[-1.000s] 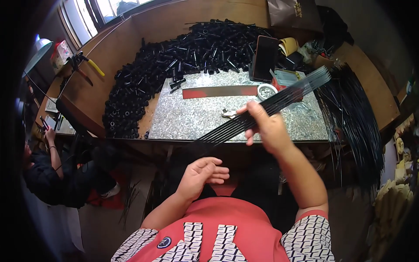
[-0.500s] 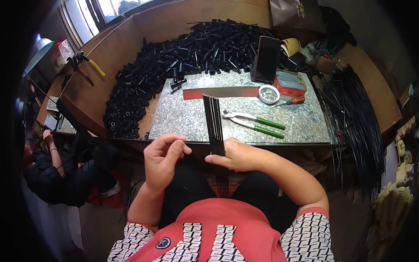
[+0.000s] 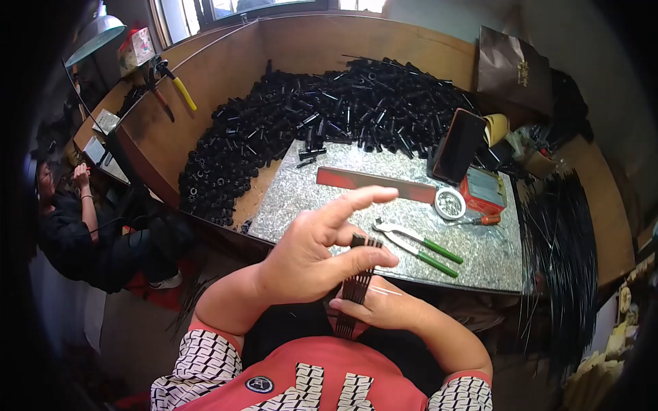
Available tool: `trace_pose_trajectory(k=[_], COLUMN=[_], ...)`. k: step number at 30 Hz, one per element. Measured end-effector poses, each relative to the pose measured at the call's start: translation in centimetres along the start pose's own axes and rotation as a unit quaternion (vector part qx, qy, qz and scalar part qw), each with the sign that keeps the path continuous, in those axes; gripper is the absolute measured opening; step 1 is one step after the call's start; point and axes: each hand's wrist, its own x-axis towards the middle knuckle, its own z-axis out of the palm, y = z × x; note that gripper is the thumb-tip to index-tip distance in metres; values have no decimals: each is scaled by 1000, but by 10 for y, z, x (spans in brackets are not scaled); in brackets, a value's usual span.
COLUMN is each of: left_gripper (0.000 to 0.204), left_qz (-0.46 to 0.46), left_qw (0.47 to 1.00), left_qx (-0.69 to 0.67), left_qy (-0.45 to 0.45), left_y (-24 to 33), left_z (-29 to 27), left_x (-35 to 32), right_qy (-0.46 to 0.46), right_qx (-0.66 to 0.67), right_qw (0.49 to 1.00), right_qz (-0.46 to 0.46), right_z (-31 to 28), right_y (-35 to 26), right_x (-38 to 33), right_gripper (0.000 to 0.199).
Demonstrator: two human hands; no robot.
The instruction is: Assembling bundles of black bristles into metal sleeves, crimping them with pliers, and measuring for quality.
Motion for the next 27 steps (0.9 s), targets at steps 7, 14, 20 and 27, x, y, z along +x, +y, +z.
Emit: trace_pose_trajectory(k=[7,14,20,27], left_gripper=[60,76,93,26], left_qz=[99,212,162,-57], left_qw=[992,974,972,806], left_qx=[75,67,68,476], left_qy=[27,39,156,346], left_y=[-5,-19,-45,-169], left_z=[5,15,-28,-163], left_x=[-1,-4,-4,31], right_qy=[-5,175,208,190], right_qx=[99,175,16,110], right_qw=[992,965,977,972], right_qz=[-77,-82,43,85], right_z=[-6,14,18,22], right_y=[17,18,25,38], right_x=[-16,9,21,17], right_gripper=[37,22,24,29])
